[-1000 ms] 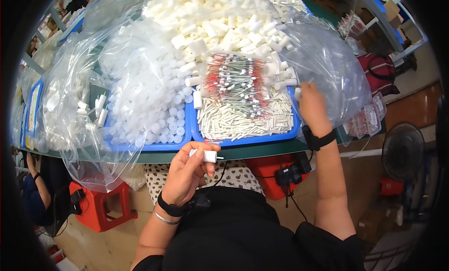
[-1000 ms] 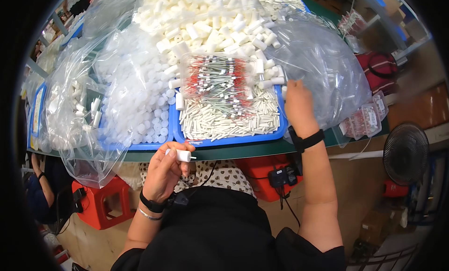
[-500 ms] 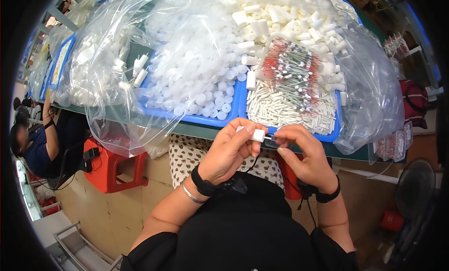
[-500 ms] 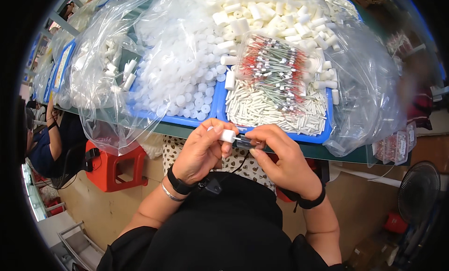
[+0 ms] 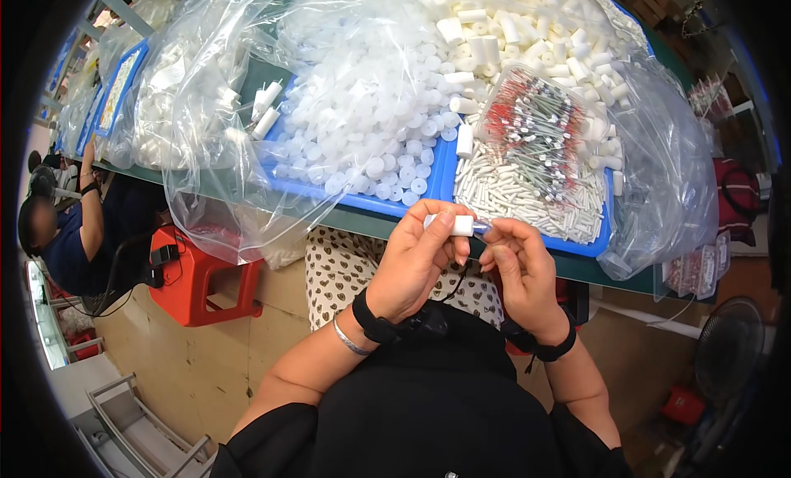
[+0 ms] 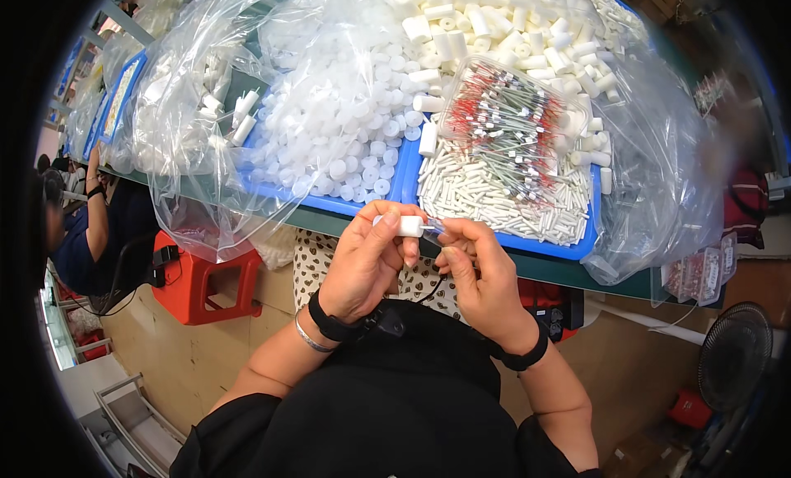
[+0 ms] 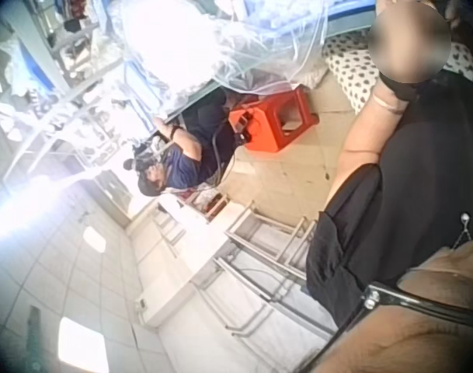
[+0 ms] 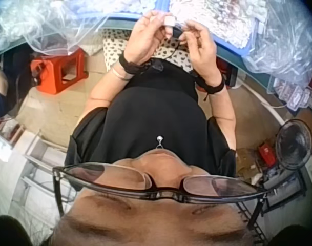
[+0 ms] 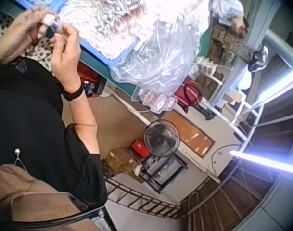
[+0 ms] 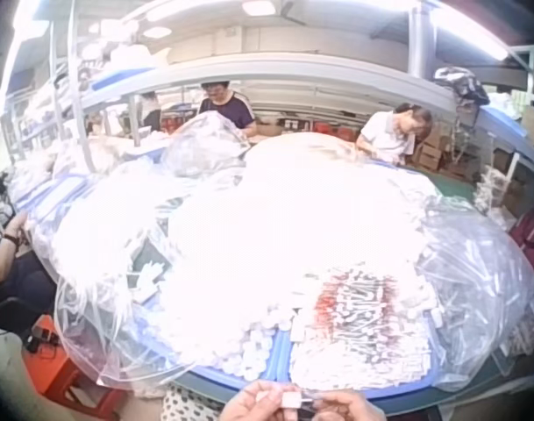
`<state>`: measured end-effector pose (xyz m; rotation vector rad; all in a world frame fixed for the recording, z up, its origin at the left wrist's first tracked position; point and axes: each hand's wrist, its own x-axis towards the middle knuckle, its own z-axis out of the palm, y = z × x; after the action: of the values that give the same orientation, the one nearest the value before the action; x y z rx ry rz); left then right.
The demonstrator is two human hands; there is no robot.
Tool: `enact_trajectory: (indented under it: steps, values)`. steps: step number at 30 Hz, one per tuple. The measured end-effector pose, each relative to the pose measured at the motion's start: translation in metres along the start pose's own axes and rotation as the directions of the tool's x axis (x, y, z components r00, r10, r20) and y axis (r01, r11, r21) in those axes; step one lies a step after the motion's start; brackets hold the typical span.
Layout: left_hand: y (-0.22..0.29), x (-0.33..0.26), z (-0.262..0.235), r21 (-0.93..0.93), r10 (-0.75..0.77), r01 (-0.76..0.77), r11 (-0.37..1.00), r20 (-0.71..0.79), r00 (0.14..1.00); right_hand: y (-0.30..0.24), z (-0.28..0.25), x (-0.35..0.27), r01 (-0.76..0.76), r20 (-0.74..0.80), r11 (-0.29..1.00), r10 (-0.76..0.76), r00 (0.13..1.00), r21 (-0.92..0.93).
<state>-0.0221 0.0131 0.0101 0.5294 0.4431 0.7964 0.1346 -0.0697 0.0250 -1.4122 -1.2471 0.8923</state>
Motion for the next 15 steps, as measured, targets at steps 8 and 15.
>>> enact_trajectory:
  steps: [8,15]
  values:
    - [-0.004,0.000,-0.003,0.057,0.030,-0.028,0.998,-0.031,0.999,-0.003,-0.004,0.011,0.295,0.083,0.893,-0.284,0.955,-0.341]
    - [-0.018,-0.002,0.001,0.400,0.225,-0.193,0.896,-0.034,0.974,-0.002,0.002,0.012,0.283,0.072,0.877,-0.277,0.958,-0.389]
